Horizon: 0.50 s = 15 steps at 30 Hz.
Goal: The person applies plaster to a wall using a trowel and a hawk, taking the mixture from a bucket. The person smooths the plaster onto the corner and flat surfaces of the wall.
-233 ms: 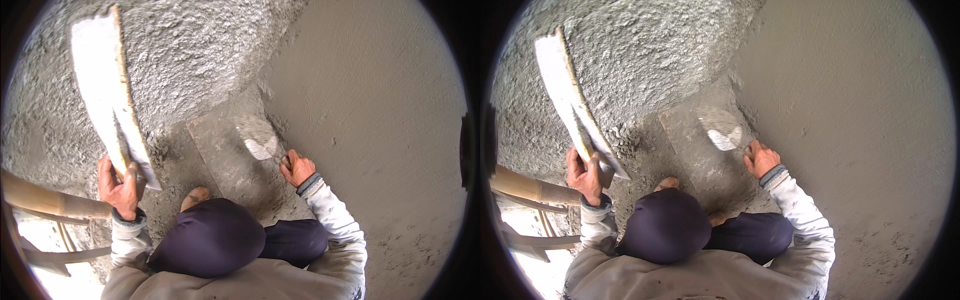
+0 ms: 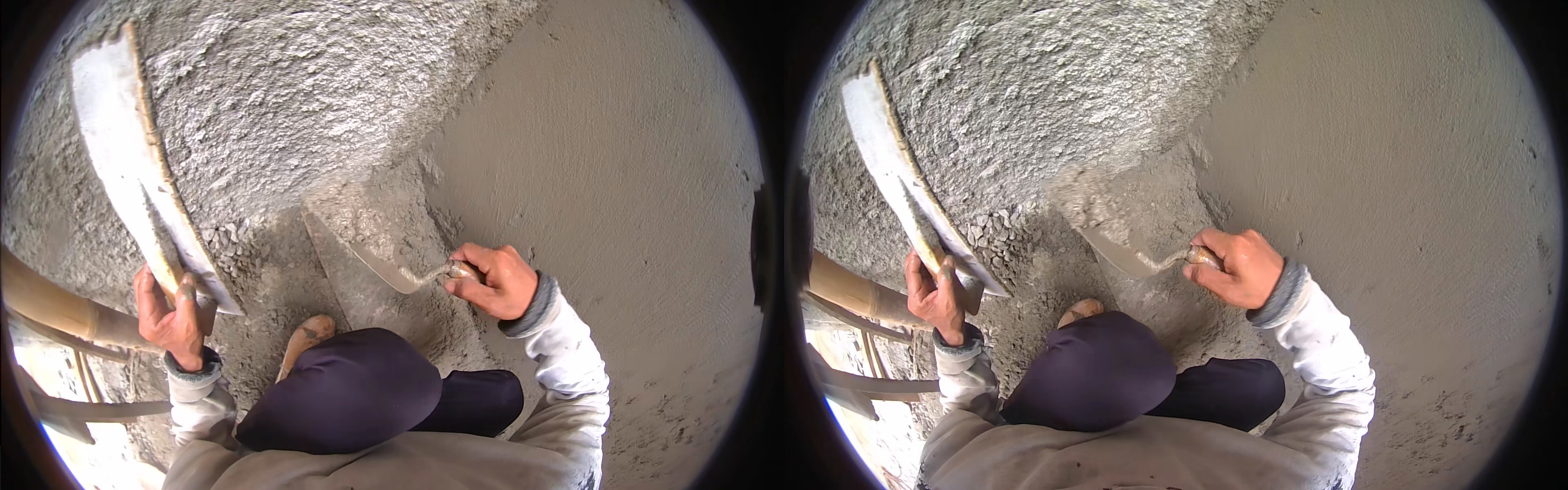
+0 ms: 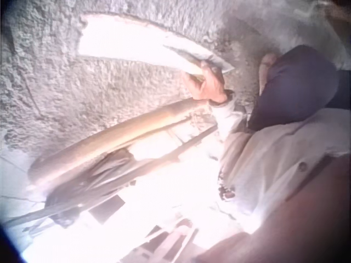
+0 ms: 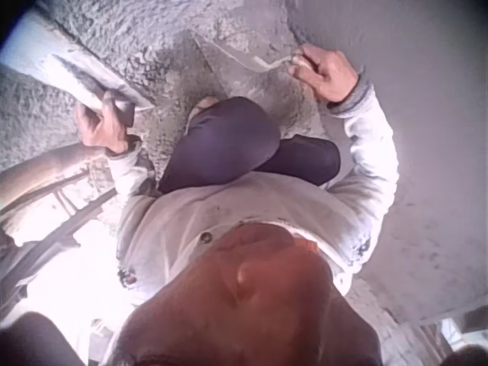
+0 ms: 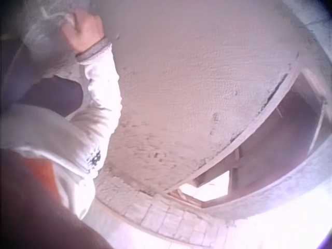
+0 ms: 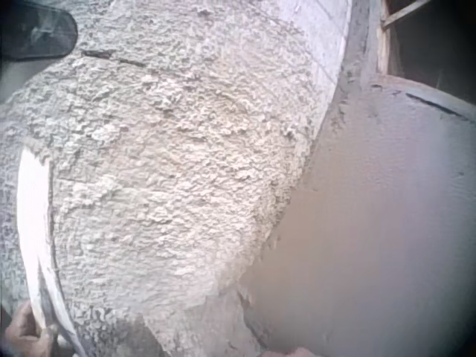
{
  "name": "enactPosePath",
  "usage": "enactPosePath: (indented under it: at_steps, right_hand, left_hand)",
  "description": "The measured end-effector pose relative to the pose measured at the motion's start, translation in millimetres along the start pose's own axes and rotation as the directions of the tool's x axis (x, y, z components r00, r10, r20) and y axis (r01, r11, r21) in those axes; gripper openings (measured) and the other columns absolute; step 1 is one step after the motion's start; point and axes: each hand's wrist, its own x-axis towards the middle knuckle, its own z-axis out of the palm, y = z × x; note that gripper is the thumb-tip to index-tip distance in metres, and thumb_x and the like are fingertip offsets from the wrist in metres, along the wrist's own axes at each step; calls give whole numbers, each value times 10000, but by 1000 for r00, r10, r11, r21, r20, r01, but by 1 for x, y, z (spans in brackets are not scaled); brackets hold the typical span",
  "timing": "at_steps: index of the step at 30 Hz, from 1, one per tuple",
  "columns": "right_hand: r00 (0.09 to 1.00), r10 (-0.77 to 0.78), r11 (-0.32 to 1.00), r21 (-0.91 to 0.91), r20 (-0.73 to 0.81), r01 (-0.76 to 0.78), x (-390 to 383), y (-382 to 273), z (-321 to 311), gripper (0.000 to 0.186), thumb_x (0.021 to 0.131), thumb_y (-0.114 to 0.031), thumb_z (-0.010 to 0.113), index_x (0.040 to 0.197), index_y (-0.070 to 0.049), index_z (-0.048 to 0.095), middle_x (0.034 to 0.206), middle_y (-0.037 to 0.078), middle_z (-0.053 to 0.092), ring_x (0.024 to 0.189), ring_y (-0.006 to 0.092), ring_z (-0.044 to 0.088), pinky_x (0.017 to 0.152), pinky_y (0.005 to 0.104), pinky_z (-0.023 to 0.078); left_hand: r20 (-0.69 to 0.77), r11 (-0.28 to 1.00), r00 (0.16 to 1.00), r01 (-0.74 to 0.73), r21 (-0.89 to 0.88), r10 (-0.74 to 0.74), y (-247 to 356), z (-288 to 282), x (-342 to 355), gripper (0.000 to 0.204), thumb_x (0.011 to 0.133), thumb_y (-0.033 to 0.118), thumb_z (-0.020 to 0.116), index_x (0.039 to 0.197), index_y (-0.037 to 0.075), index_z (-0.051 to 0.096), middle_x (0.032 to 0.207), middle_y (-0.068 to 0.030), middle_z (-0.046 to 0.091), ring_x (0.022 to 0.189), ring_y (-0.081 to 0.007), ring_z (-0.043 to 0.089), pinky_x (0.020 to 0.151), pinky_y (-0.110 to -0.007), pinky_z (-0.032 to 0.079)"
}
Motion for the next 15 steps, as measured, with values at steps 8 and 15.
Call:
enactPosePath:
  at_steps: [8, 15]
  right_hand:
    - [807, 426, 898, 79, -409, -433, 31, 94, -90, 316, 910, -266, 529, 1020, 14, 623, 730, 123, 632, 596, 196, 597, 522, 331, 507]
    - [848, 315, 877, -210, -425, -431, 18, 83, -72, 300, 860, -251, 584, 918, 38, 641, 692, 193, 621, 605, 267, 601, 597, 385, 484]
  left_hand:
    - [-94, 998, 994, 57, -28, -60, -13, -4, 0, 350, 775, -108, 603, 1121, -96, 557, 1075, -96, 562, 954, -172, 548, 853, -283, 436]
    - [13, 995, 996, 84, -55, -83, -22, 18, 12, 352, 749, -75, 636, 1091, -98, 553, 1080, -115, 564, 952, -188, 547, 852, -303, 439]
